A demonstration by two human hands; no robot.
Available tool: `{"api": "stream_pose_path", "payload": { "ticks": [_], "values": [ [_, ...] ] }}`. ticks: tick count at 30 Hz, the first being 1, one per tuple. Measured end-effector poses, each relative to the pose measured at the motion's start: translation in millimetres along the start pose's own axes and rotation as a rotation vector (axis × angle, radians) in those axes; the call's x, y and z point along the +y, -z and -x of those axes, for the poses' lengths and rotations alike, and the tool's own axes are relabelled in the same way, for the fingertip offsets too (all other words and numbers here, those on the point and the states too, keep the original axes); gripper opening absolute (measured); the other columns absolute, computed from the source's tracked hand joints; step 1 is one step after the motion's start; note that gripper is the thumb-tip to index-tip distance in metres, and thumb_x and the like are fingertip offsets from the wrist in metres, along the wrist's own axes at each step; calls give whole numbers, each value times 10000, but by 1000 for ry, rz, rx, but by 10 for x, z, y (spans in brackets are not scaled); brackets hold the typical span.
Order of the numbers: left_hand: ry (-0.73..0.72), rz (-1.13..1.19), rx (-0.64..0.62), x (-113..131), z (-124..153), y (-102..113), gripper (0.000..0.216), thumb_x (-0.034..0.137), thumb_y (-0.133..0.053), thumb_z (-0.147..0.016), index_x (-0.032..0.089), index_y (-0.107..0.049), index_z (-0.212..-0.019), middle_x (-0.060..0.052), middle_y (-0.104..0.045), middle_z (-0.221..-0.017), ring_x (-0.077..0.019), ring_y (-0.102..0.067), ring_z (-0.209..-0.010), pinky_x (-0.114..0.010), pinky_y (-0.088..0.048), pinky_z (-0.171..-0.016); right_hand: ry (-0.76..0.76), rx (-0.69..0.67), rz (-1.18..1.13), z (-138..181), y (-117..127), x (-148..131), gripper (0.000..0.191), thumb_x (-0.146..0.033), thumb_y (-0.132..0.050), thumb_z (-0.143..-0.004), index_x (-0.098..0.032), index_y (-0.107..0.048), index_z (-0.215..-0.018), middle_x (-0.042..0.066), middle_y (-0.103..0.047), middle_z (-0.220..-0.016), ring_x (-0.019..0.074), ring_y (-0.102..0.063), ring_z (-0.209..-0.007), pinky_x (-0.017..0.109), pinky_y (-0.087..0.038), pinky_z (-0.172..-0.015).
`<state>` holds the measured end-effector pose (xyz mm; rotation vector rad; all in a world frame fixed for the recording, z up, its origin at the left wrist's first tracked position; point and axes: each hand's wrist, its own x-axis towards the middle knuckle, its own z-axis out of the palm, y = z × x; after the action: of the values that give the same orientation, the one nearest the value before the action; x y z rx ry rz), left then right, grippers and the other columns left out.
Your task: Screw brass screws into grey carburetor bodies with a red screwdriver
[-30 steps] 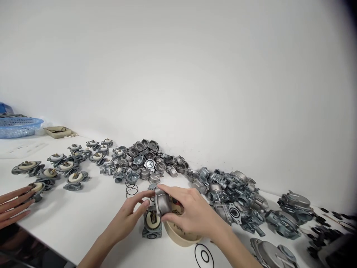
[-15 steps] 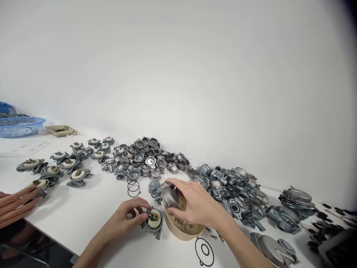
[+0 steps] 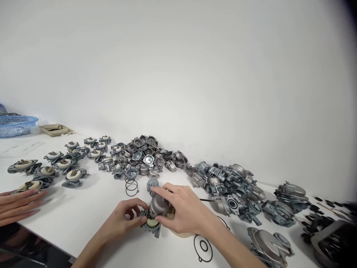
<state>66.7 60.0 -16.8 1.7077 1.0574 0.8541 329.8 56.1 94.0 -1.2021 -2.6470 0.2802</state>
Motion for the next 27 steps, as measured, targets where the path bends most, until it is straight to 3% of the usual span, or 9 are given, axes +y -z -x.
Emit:
{"api": "stream_pose_path", "payload": {
  "ticks": [3,6,11,13,15,17,20,22,27],
  "values": [
    [35,44,-26,-53,14,33,387,418,-816,-900,207,-764,-1221,-89,-726,-1163,-217,-620,-911,-320,-489,-790,-1,2,5,-41,-120,-56,734,-530,-781,-934,-337,-539,-1599,84,-715,-1301,333,-710,-1059,522,-536,-935],
    [37,92,-81,-96,18,48,656,406,-912,-791,248,-651,-1372,-97,-646,-1324,-228,-617,-984,-292,-501,-735,-4,-15,15,-72,-219,-89,739,-567,-763,-942,-373,-514,-1610,83,-703,-1309,347,-712,-1049,518,-554,-886],
    [23,121,-96,-177,4,19,892,416,-963,-760,316,-427,-1466,-85,-572,-1386,-214,-580,-1024,-283,-482,-737,69,-105,70,-85,-263,-122,727,-546,-751,-954,-369,-516,-1618,104,-706,-1302,335,-718,-983,489,-564,-818],
    [31,133,-96,-204,6,9,967,425,-966,-760,338,-352,-1501,-78,-571,-1363,-210,-570,-1007,-288,-473,-740,84,-98,56,-85,-230,-105,746,-623,-760,-942,-386,-535,-1613,99,-722,-1271,333,-718,-982,495,-569,-824],
    [47,137,-94,-217,16,3,1041,450,-970,-758,358,-314,-1561,-68,-565,-1331,-211,-563,-992,-295,-461,-747,60,-71,13,-81,-158,-49,773,-715,-741,-934,-418,-535,-1617,88,-738,-1249,312,-720,-946,522,-576,-845],
    [65,119,-80,-218,31,-5,1102,499,-966,-756,381,-303,-1628,-56,-546,-1302,-206,-548,-960,-304,-448,-768,7,-20,-56,-60,-44,55,696,-682,-681,-997,-406,-538,-1620,87,-752,-1235,274,-721,-902,544,-585,-866],
    [87,55,-61,-226,57,-24,1133,573,-951,-750,386,-330,-1679,-28,-533,-1200,-175,-489,-836,-309,-417,-773,-65,156,-149,26,200,276,539,-325,-589,-1058,-311,-558,-1596,108,-749,-1274,222,-710,-875,484,-598,-835],
    [103,21,-54,-246,76,-45,1145,606,-931,-758,372,-325,-1700,-11,-533,-1133,-147,-422,-749,-298,-378,-743,-68,311,-203,123,380,426,516,-224,-531,-1035,-276,-579,-1546,119,-745,-1309,202,-694,-830,410,-578,-732],
    [111,-40,17,-294,122,-115,1096,629,-884,-783,359,-359,-1707,-9,-545,-1106,-131,-379,-705,-265,-311,-684,-47,425,-336,358,690,625,326,-395,-562,-1108,-299,-587,-1418,84,-777,-1250,217,-750,-955,392,-566,-805]
  ]
}}
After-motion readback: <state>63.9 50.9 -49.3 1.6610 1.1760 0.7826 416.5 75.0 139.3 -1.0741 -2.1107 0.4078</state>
